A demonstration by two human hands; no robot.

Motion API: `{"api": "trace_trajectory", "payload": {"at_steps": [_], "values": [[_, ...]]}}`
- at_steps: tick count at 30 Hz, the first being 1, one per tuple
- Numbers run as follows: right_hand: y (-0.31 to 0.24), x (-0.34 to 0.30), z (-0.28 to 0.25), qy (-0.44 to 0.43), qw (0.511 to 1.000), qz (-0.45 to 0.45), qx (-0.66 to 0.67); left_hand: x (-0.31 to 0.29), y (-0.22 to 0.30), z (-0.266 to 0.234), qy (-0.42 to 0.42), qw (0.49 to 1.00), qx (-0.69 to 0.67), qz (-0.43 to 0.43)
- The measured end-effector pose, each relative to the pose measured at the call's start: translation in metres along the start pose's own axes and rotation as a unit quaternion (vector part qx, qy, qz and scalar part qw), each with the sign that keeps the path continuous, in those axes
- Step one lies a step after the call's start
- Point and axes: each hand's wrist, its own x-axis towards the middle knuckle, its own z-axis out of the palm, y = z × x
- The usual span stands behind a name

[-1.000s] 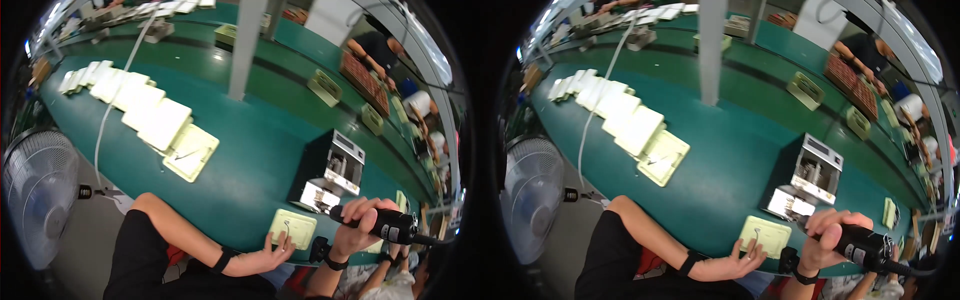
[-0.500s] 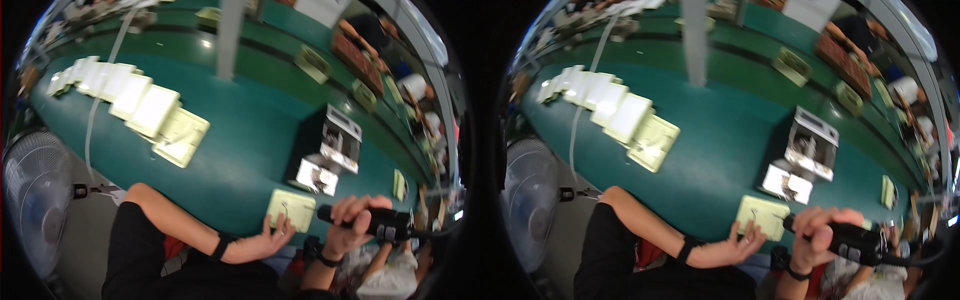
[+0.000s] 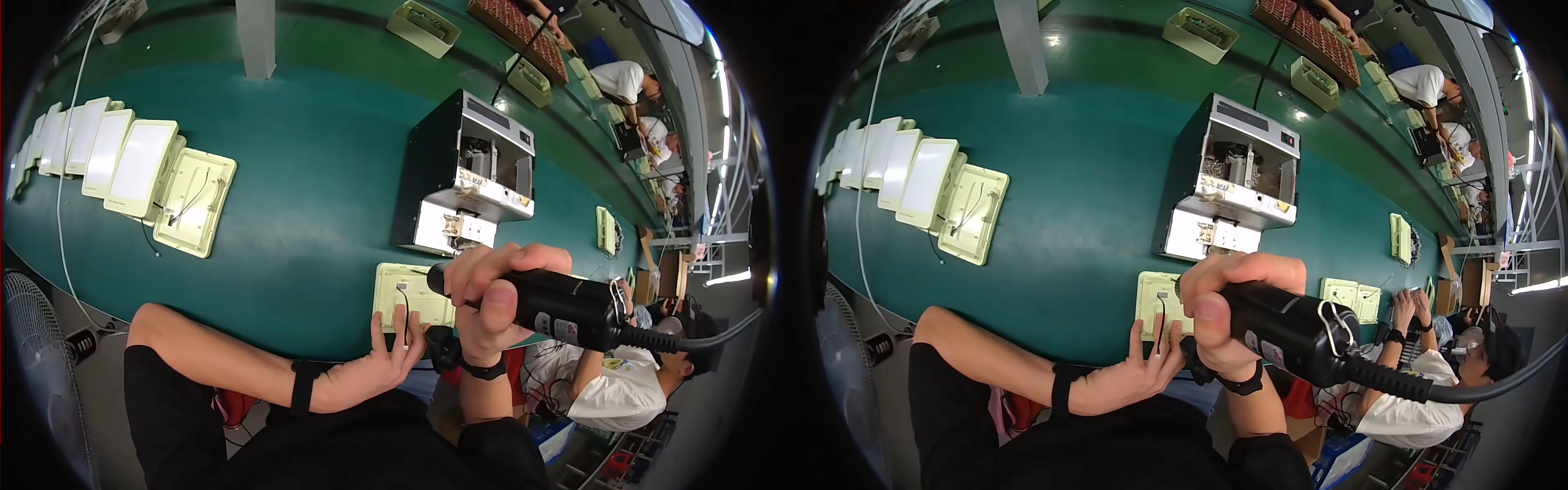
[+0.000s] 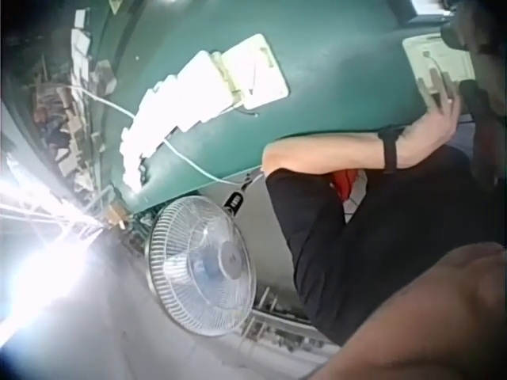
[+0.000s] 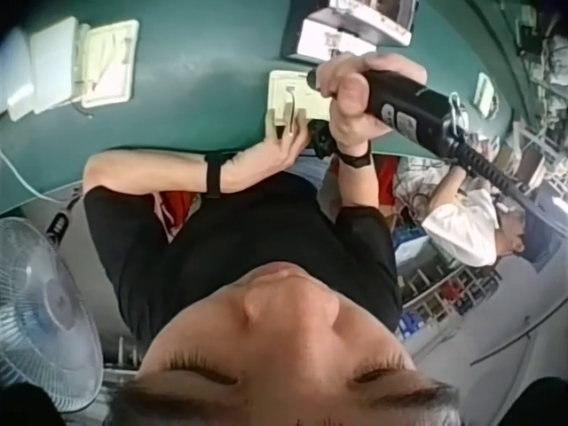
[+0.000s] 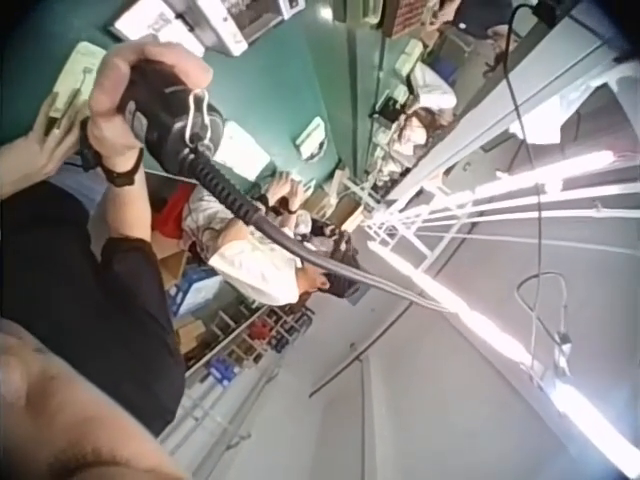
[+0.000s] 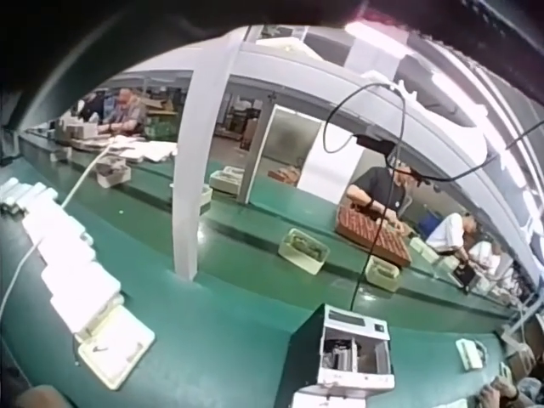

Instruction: The person picks up a plastic housing and a white panel, fits them together, and places the assembly on the table. They then use an electric screwdriver to drive screws into the back of the housing before setting the completed unit aside.

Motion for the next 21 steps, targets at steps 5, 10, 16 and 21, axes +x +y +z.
{"api": "trace_trajectory", "payload": {"at_steps": [5,10,16,21], "values": [[0.015,0.003,0.002,-0.006,1.0,0.002,0.005,0.001,-0.003,0.0,-0.003,1.0,-0.001,-0.002],[0.023,0.005,0.001,0.002,1.0,0.02,0.017,0.0,-0.006,0.0,0.003,1.0,0.003,-0.007],[0.031,0.0,0.001,-0.017,1.0,0.005,0.02,0.0,-0.005,-0.003,-0.005,1.0,0.007,0.001],[0.034,-0.005,-0.005,-0.003,1.0,0.014,0.026,0.003,-0.001,-0.003,0.013,1.0,-0.001,0.005]]}}
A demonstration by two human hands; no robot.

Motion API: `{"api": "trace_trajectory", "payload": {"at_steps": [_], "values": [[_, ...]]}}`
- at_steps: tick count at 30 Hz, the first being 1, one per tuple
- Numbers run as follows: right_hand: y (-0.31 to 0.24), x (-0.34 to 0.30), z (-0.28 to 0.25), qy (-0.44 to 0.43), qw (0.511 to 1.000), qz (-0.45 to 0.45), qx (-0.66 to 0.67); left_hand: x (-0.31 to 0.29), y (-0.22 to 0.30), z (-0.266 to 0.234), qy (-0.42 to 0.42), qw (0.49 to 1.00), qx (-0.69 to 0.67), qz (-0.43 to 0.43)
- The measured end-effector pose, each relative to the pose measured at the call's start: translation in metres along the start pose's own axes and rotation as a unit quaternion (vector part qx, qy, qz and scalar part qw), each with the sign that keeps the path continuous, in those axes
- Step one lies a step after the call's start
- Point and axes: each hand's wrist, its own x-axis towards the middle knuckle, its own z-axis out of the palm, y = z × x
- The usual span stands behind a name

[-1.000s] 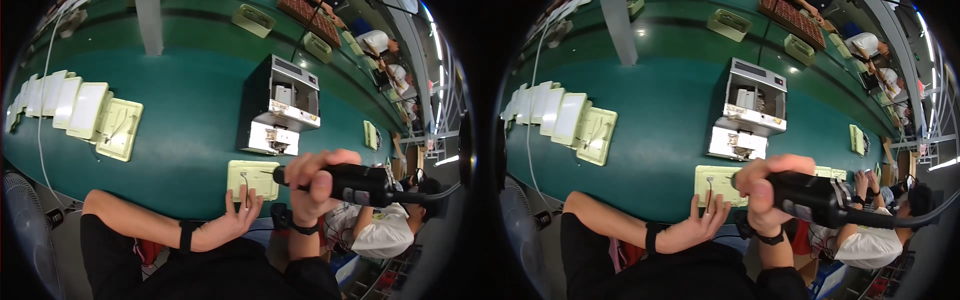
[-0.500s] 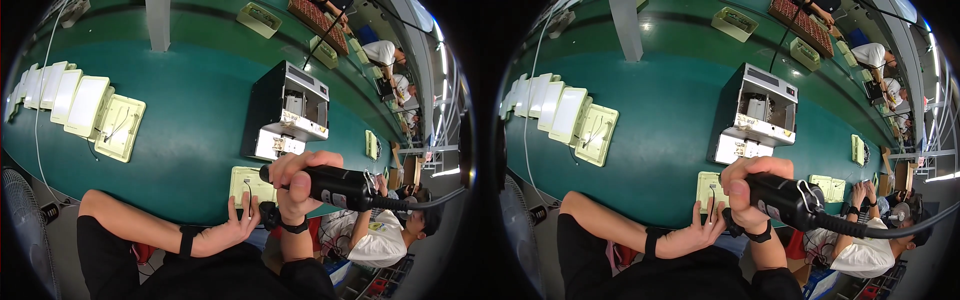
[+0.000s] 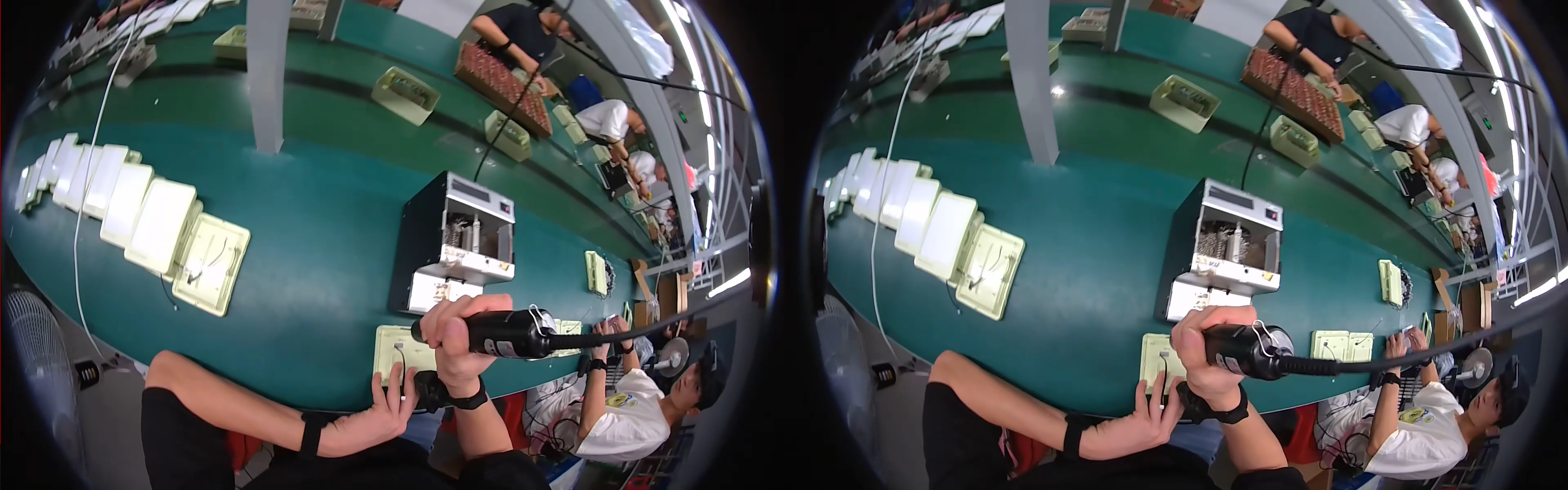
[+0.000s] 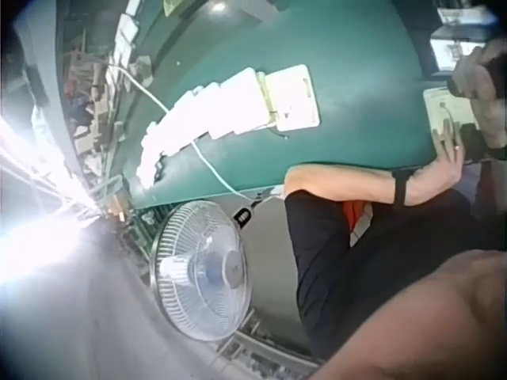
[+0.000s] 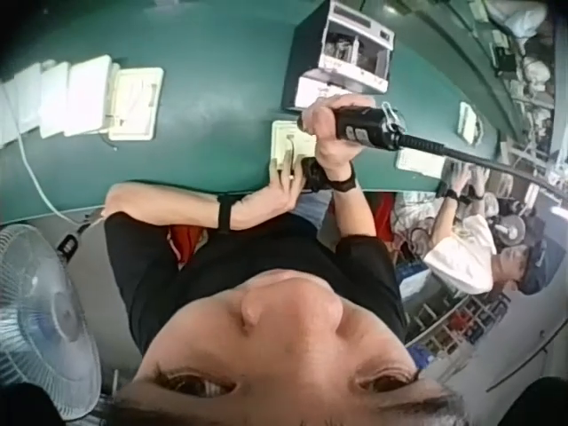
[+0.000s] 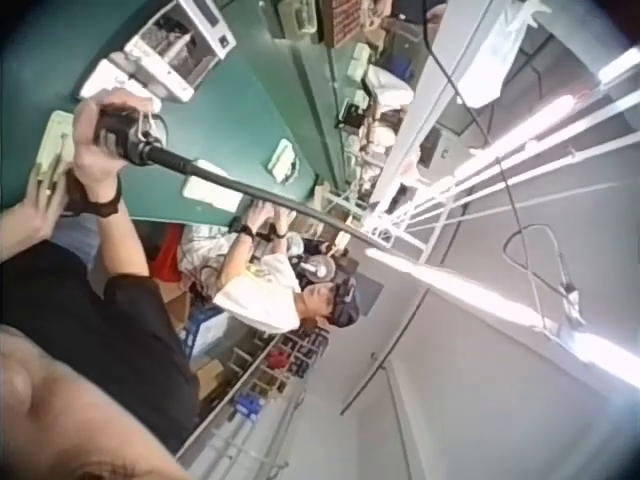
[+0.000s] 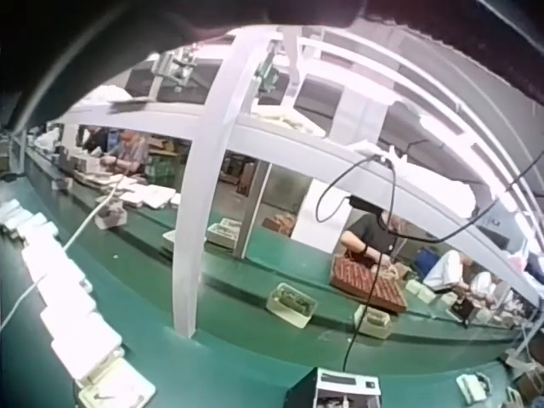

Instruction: The person picks up a plastic housing and a white panel, fits them together, and places the assembly on the table. They then use an electric screwdriver to drive screws into the back of the housing before setting the completed unit aside.

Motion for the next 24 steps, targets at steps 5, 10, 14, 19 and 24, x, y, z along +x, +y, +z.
{"api": "trace_trajectory", "payload": {"at_steps": [5,10,14,19,24], "values": [[-0.003,0.001,-0.002,-0.066,0.997,0.012,0.038,-0.003,0.002,0.004,-0.004,1.0,-0.019,-0.012],[-0.052,0.002,-0.003,-0.019,0.997,-0.033,0.068,-0.004,0.006,0.002,-0.005,1.0,-0.014,-0.007],[-0.058,0.037,0.005,0.015,0.993,-0.112,-0.036,-0.008,0.007,0.007,-0.002,1.0,-0.009,-0.003],[-0.056,0.061,0.002,0.038,0.989,-0.126,-0.069,-0.003,0.001,0.008,-0.003,1.0,-0.006,-0.005],[-0.058,0.06,-0.001,0.041,0.99,-0.113,-0.077,-0.003,0.002,0.008,0.003,1.0,0.001,0.004]]}}
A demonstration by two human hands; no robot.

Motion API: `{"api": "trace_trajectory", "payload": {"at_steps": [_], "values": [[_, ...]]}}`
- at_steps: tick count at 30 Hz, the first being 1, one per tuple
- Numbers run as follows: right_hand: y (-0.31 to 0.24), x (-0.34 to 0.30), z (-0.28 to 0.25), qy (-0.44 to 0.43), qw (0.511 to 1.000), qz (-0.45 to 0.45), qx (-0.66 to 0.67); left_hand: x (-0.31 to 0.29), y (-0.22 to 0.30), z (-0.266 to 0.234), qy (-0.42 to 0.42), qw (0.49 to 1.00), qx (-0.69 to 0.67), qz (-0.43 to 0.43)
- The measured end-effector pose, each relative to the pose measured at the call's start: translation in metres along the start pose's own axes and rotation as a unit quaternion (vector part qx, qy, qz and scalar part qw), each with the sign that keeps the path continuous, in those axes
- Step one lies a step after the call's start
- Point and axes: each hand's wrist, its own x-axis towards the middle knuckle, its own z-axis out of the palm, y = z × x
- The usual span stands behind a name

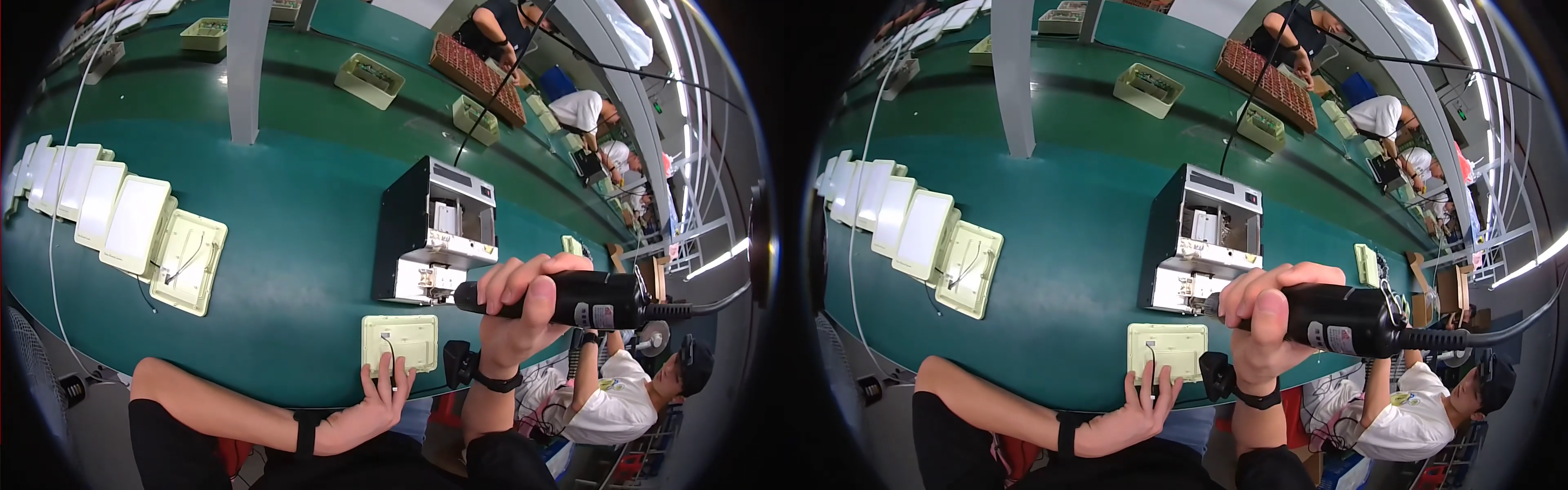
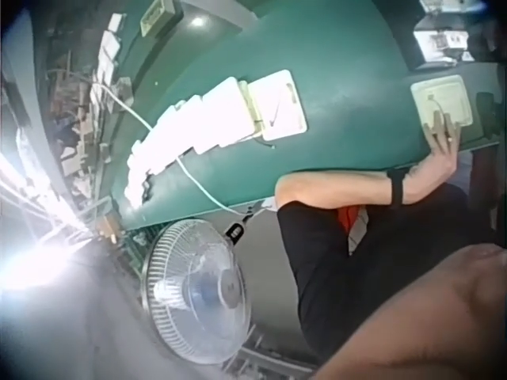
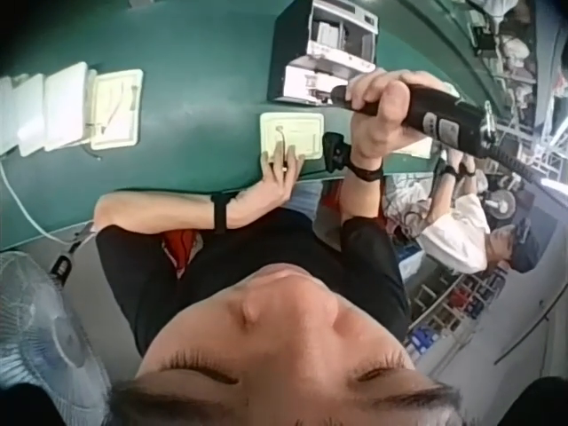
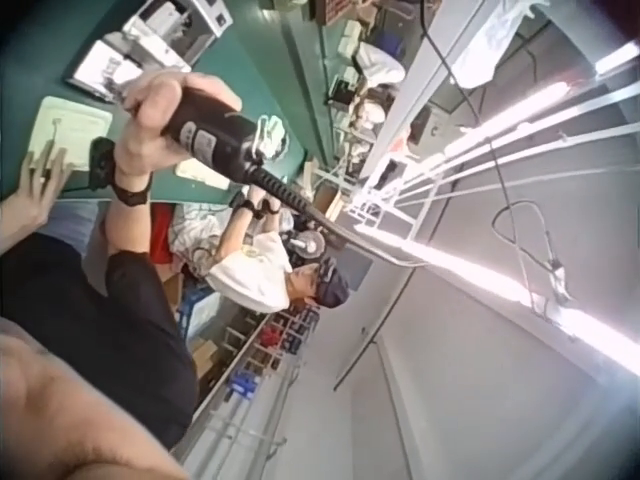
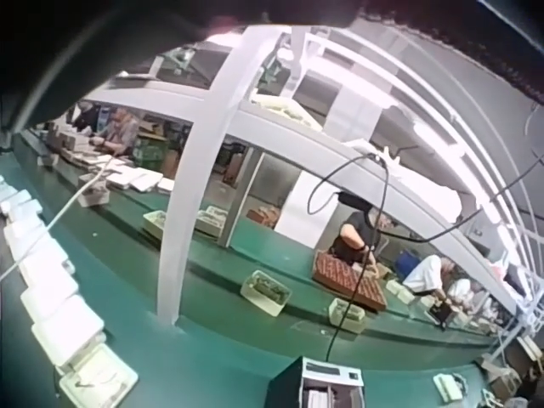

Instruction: The person picks up a plastic housing and a white panel, fits them together, and places the assembly on the table. They then use an electric screwdriver to drive screws into the back of the housing before setting the completed unit aside.

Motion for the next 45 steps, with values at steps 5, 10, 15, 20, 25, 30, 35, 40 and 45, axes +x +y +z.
{"api": "trace_trajectory", "payload": {"at_steps": [5,10,15,20,25,30,35,40,45], "values": [[0.007,-0.005,0.002,0.026,0.999,0.026,-0.021,-0.002,-0.002,-0.001,-0.004,1.0,0.006,0.009],[0.005,-0.012,-0.008,0.04,0.998,0.045,0.005,0.0,-0.001,-0.001,-0.01,1.0,0.008,0.008],[0.005,-0.037,-0.015,0.029,0.998,0.063,0.004,-0.002,-0.001,-0.003,-0.022,1.0,0.001,0.005],[0.023,-0.049,-0.021,0.052,0.995,0.079,-0.025,-0.001,-0.001,-0.004,-0.022,1.0,0.003,0.013],[0.028,-0.05,-0.025,0.07,0.994,0.087,-0.015,-0.001,-0.001,-0.003,-0.017,1.0,-0.005,0.01],[0.032,-0.051,-0.028,0.072,0.993,0.089,-0.007,0.003,-0.006,-0.003,-0.028,0.999,0.013,0.022],[0.029,-0.062,-0.026,0.099,0.99,0.093,-0.023,0.0,-0.003,-0.012,-0.026,0.999,-0.021,0.016],[0.037,-0.068,-0.027,0.101,0.989,0.104,-0.012,-0.004,0.002,-0.007,-0.021,1.0,-0.015,0.004],[0.037,-0.067,-0.033,0.096,0.99,0.104,-0.008,-0.005,0.0,-0.003,-0.005,1.0,0.006,0.001]]}}
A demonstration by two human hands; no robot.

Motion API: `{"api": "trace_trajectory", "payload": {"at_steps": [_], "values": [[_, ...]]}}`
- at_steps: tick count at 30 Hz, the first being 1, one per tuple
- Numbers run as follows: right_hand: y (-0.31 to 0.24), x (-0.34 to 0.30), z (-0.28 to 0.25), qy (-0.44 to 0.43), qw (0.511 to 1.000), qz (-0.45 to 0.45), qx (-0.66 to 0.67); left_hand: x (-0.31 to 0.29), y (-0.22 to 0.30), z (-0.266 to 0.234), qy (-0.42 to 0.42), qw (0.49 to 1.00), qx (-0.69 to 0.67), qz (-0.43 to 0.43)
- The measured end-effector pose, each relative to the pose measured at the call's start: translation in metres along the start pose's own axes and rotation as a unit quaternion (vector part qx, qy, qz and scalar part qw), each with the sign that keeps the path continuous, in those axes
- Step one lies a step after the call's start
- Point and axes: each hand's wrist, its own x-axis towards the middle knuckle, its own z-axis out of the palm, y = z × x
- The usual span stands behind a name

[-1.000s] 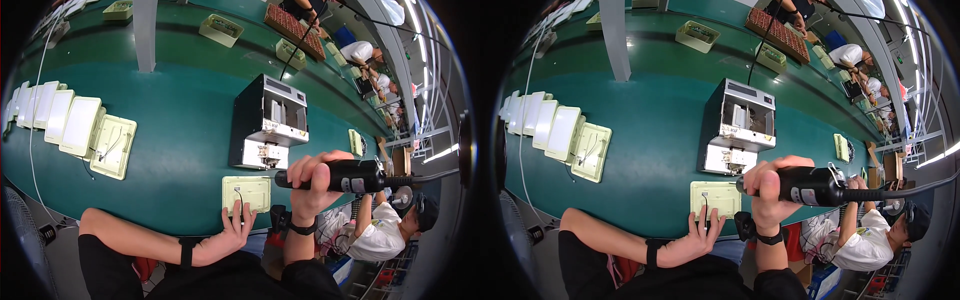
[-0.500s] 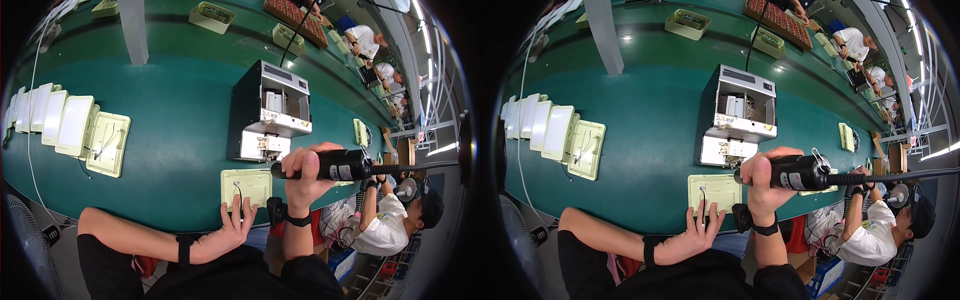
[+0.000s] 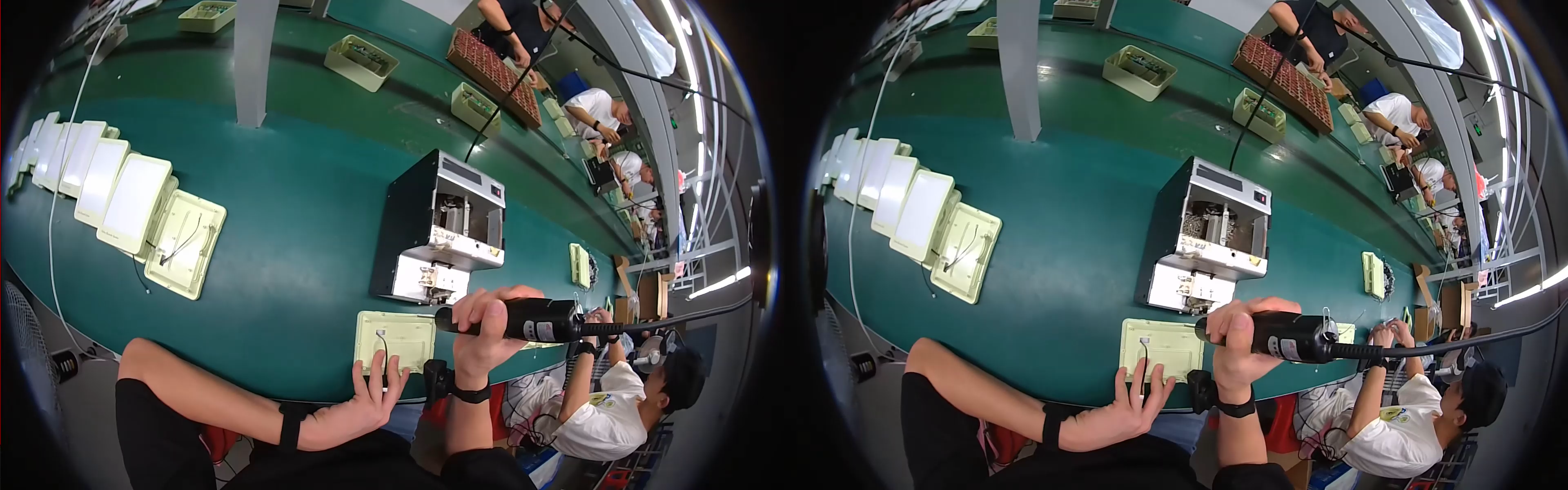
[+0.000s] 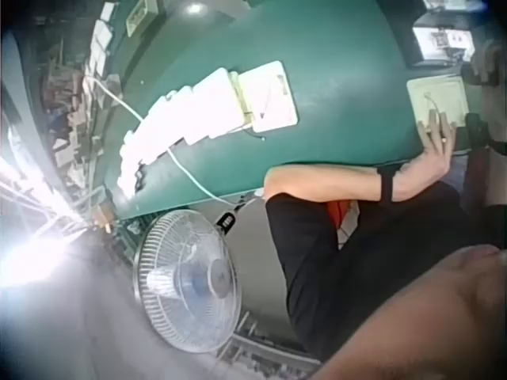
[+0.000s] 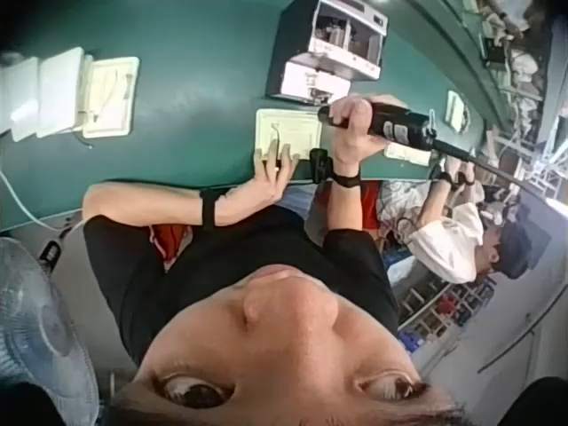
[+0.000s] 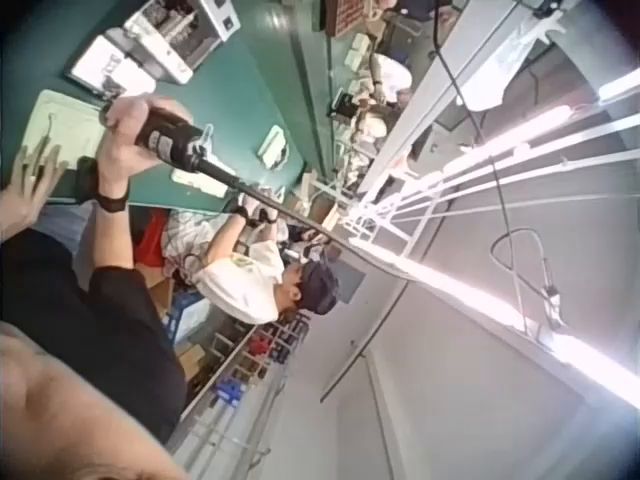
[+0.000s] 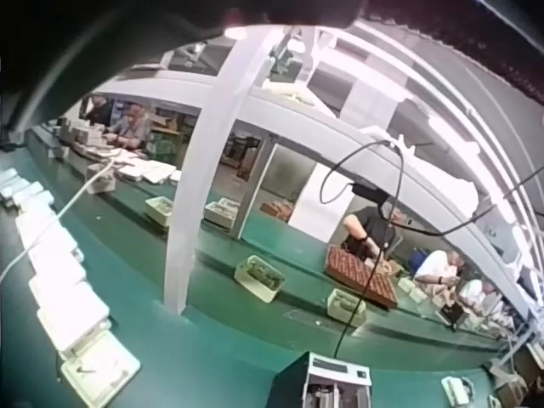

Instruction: The person picks up a plastic housing and a white panel, fits them together, and places the assembly on the table. They then use an electric screwdriver to drive screws into the back of the housing before setting the completed unit aside.

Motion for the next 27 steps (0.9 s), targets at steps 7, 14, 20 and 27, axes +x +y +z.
{"api": "trace_trajectory", "payload": {"at_steps": [7,14,20,27], "values": [[-0.012,0.008,0.005,-0.097,0.995,-0.038,0.004,0.004,-0.001,0.006,0.004,1.0,-0.008,-0.006],[-0.046,0.043,0.042,-0.029,0.993,-0.092,0.063,0.003,-0.001,0.003,0.003,1.0,-0.011,-0.007],[-0.042,0.044,0.039,-0.009,0.998,-0.057,-0.008,0.002,0.002,0.002,0.01,1.0,-0.021,-0.005],[-0.051,0.02,0.019,-0.05,0.996,-0.067,0.007,0.002,-0.003,0.0,-0.01,1.0,-0.014,0.001]]}}
